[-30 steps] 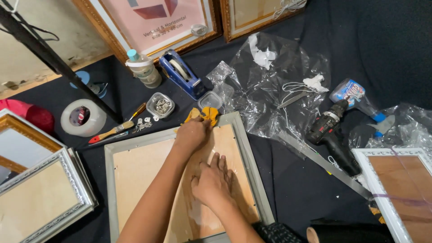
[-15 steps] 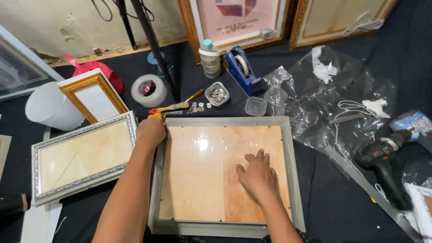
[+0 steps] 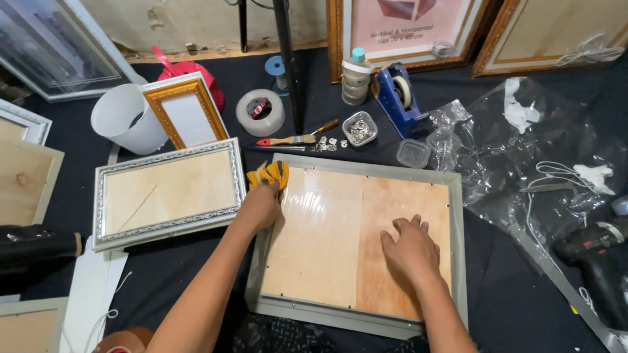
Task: The person wipes the glass and wooden back of a picture frame using a yellow and black striped cloth. They flip the frame to clean both sides and use a small brush to clean the edges of the wooden back.
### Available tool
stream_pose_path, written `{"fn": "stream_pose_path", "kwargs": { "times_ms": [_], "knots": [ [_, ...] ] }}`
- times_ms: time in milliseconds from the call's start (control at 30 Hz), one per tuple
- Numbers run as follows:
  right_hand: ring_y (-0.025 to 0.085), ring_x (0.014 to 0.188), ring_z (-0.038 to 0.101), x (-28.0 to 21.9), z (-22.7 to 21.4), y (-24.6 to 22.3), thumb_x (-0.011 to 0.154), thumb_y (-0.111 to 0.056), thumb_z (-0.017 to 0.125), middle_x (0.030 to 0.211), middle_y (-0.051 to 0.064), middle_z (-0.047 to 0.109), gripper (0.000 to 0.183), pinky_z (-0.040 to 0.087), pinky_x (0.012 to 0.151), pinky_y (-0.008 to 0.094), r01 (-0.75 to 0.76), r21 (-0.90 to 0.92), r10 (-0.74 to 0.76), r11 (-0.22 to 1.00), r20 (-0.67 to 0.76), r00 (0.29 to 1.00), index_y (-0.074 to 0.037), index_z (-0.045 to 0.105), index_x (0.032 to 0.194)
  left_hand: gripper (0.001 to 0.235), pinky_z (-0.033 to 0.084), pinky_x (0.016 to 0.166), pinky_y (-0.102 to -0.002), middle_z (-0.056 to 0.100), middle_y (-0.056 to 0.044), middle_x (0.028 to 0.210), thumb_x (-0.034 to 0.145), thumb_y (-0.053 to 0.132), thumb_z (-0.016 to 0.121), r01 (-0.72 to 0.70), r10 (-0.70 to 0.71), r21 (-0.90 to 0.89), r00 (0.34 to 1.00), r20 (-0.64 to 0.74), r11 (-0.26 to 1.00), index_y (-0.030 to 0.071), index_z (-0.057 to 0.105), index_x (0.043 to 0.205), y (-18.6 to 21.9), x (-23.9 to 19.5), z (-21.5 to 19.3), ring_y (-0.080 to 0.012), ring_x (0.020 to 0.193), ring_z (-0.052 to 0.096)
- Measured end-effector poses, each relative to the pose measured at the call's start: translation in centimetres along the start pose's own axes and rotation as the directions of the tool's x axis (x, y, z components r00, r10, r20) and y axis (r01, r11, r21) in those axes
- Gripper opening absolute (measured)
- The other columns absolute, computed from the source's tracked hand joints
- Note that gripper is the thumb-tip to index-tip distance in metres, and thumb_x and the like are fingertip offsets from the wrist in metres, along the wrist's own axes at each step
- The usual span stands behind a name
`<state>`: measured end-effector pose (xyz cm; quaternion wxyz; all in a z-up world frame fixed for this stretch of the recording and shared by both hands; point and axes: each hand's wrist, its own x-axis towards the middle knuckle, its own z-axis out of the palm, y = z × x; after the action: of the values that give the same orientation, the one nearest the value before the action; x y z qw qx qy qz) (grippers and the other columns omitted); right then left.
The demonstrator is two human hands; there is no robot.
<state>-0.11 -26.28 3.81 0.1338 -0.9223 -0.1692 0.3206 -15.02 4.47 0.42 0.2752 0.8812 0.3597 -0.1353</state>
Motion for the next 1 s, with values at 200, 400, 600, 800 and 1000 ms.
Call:
{"fn": "stream_pose_path", "kwargs": {
  "times_ms": [200, 400, 600, 800, 1000],
  "knots": [
    [0.047, 0.154, 0.028, -0.2, 0.1, 0.3, 0.095, -0.045, 0.057, 0.164, 0.030, 0.033, 0.062, 0.033, 0.112, 0.070, 0.030, -0.031, -0.031, 0.999, -0.017, 0.999, -0.011, 0.059, 0.146, 0.045, 0.058, 0.093, -0.051, 0.071, -0.031, 0.116, 0.094, 0.007, 0.049, -0.030, 0.022, 0.064, 0.992, 0.125, 0.997, -0.002, 0.064, 0.135, -1.8, -10.4, 1.7, -0.0479, 0.113, 0.067],
    [0.034, 0.161, 0.013, -2.4, -0.9, -1.3, 0.094, -0.040, 0.047, 0.172, 0.015, 0.015, 0.059, 0.036, 0.114, 0.057, -0.016, -0.015, 0.017, 1.000, 0.029, 0.999, -0.013, 0.048, 0.146, 0.028, 0.058, 0.081, -0.048, 0.068, -0.013, 0.112, 0.090, 0.010, 0.049, -0.048, -0.075, 0.313, 0.927, 0.368, 0.948, 0.010, 0.068, 0.111, -4.8, -17.5, 5.1, -0.0361, 0.102, 0.067],
    [0.034, 0.162, 0.007, -1.3, 0.3, 0.8, 0.093, -0.043, 0.051, 0.173, 0.015, 0.012, 0.064, 0.034, 0.117, 0.053, 0.049, 0.019, -0.049, 0.999, 0.018, 0.999, -0.015, 0.045, 0.151, 0.037, 0.051, 0.085, -0.036, 0.077, -0.010, 0.113, 0.100, 0.022, 0.042, -0.107, 0.151, -0.124, 0.891, 0.429, 0.987, 0.013, 0.071, 0.120, 1.7, -21.9, -0.9, -0.0276, 0.099, 0.071],
    [0.018, 0.114, 0.070, -5.0, -0.1, -2.4, 0.102, -0.023, 0.051, 0.123, 0.002, 0.078, 0.033, 0.050, 0.097, 0.032, 0.156, 0.540, -0.169, 0.827, -0.026, 0.985, -0.014, 0.075, 0.121, 0.046, 0.050, 0.101, -0.036, 0.069, -0.007, 0.139, 0.104, 0.029, 0.041, -0.365, 0.436, -0.671, 0.897, -0.069, 0.645, 0.012, 0.058, 0.143, 8.1, -20.6, 0.3, -0.0240, 0.127, 0.065],
    [0.035, 0.099, 0.073, -5.9, -0.2, -4.5, 0.090, -0.024, 0.066, 0.115, 0.023, 0.077, 0.041, 0.058, 0.086, 0.042, -0.169, 0.814, -0.218, 0.555, 0.339, 0.915, 0.004, 0.068, 0.121, 0.055, 0.045, 0.106, -0.050, 0.061, -0.021, 0.142, 0.100, 0.023, 0.053, -0.535, 0.526, -0.317, 0.842, -0.120, 0.783, -0.001, 0.048, 0.149, 6.5, -15.1, 5.5, -0.0396, 0.129, 0.057]
  ]
}}
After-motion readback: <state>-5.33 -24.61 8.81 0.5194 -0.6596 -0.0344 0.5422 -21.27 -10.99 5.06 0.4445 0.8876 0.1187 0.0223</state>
